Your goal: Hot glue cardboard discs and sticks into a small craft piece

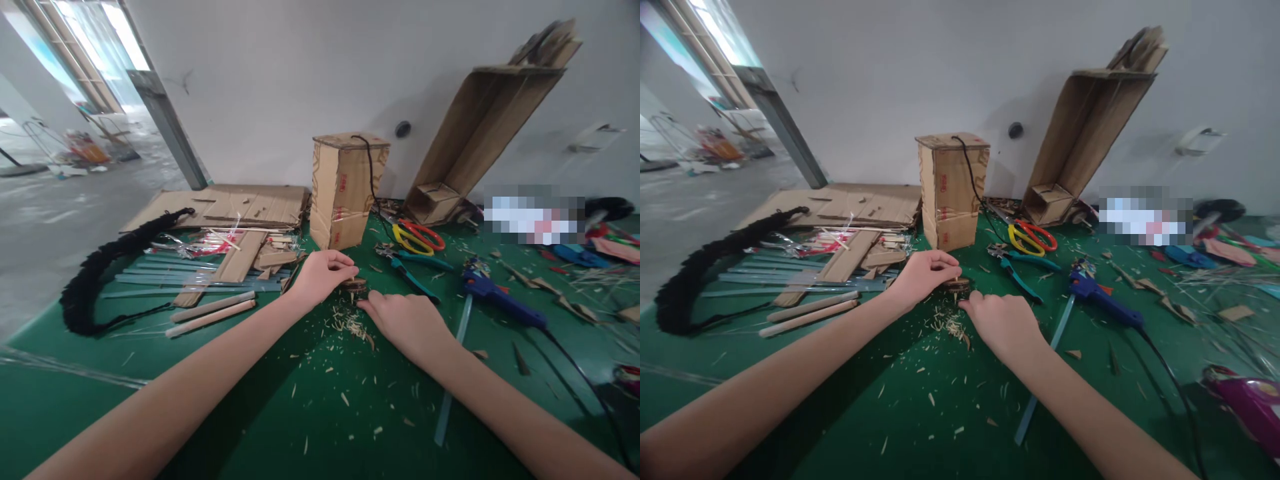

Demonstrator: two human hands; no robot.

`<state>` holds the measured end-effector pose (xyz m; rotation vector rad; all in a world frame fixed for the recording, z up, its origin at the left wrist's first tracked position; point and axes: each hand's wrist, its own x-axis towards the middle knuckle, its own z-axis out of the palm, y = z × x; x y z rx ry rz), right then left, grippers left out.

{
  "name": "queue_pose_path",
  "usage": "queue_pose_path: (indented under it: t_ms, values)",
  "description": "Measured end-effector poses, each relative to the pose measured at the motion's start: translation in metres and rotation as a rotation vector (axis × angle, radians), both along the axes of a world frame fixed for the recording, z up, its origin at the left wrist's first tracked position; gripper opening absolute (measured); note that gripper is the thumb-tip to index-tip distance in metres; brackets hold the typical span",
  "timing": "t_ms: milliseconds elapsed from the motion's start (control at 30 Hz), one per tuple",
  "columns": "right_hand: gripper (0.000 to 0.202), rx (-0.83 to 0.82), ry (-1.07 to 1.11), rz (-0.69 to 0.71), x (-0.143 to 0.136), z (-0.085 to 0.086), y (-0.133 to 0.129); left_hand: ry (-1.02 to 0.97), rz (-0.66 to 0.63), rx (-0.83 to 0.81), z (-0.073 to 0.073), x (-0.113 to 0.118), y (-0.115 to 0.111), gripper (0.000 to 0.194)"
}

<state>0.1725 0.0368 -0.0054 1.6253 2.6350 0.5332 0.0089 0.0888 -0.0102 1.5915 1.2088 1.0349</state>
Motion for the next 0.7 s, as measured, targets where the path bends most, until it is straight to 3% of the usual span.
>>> queue_pose_path:
  t_ms: [167,500,700]
  values:
    - [0.038,0.033,0.023,-0.047,0.000,-0.004,-0.001,-0.021,-0.003,0.002,0.001,0.000,-0.002,0.018]
    - [0.038,0.052,0.067,-0.002,0.002,-0.001,0.000,-0.055,-0.024,-0.013,0.002,0.000,-0.004,0.019]
    - [0.034,0.129,0.173,0.075,0.011,0.003,0.002,-0.257,0.045,-0.061,0.009,0.000,-0.003,0.025]
